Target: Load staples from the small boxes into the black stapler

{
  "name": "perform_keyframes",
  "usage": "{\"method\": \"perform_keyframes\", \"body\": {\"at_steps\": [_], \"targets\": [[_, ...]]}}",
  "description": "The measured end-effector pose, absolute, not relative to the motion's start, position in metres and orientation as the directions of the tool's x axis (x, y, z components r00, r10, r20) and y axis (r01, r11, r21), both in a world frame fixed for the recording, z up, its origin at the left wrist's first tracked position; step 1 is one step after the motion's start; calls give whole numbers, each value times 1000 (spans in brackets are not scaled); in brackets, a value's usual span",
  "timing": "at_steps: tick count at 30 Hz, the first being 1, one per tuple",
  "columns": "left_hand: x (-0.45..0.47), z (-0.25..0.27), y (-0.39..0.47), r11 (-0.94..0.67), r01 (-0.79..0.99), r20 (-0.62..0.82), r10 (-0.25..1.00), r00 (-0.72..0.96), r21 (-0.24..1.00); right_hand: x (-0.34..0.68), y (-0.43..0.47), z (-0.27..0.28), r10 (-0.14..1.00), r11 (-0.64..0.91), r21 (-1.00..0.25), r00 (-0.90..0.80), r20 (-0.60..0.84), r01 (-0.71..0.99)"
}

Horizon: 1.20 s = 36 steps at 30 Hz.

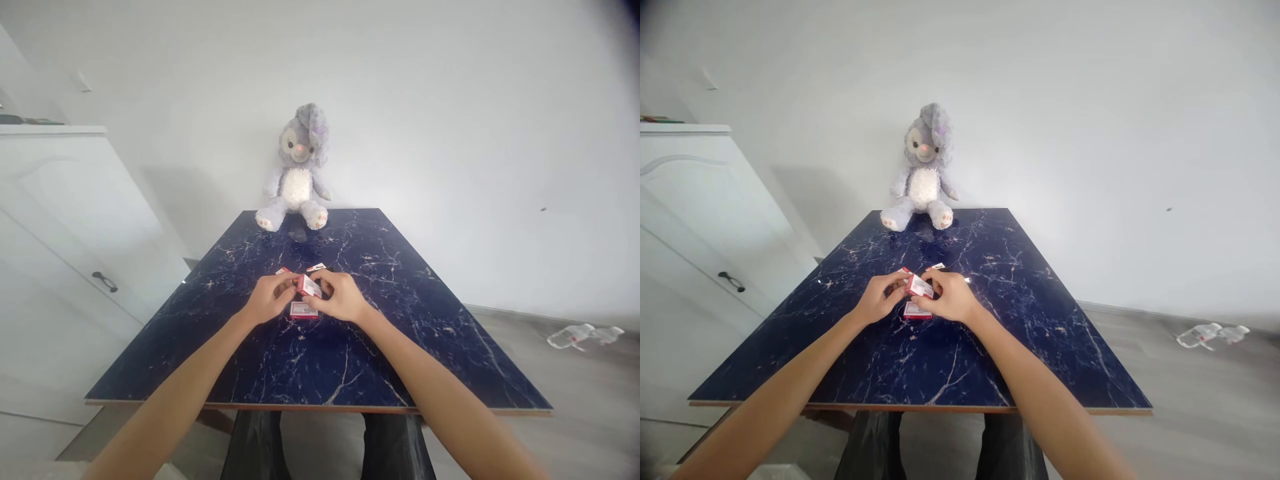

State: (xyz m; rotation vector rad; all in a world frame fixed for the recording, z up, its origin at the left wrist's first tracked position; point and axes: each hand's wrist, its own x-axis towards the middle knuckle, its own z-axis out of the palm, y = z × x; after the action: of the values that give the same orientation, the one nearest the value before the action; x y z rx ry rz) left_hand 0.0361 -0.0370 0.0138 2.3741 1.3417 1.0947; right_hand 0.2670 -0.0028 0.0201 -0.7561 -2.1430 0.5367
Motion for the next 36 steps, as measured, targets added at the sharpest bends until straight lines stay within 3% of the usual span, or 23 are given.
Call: {"method": "perform_keyframes", "body": {"at_steps": [4, 7, 13, 23, 30, 36], "targets": [[44, 12, -39, -639, 668, 533, 743, 405, 383, 254, -10, 10, 761, 544, -833, -475, 442, 98], [47, 9, -36, -626, 700, 575, 730, 369, 345, 251, -12, 8, 808, 368, -930, -490, 328, -16], [43, 8, -37, -617, 649, 572, 753, 325, 444, 252, -8, 7, 873, 358, -924, -399, 281, 133], [50, 16, -42, -609, 608, 451, 790, 415, 508, 251, -3, 6, 914, 320, -942, -297, 278, 102], [40, 9, -36, -617, 652, 517, 768, 378, 440, 256, 1, 6, 846, 275, -955, -445, 295, -112], [33, 6, -32, -593, 689, 570, 760, 311, 416, 253, -7, 3, 802, 260, -963, -540, 256, -72]]}}
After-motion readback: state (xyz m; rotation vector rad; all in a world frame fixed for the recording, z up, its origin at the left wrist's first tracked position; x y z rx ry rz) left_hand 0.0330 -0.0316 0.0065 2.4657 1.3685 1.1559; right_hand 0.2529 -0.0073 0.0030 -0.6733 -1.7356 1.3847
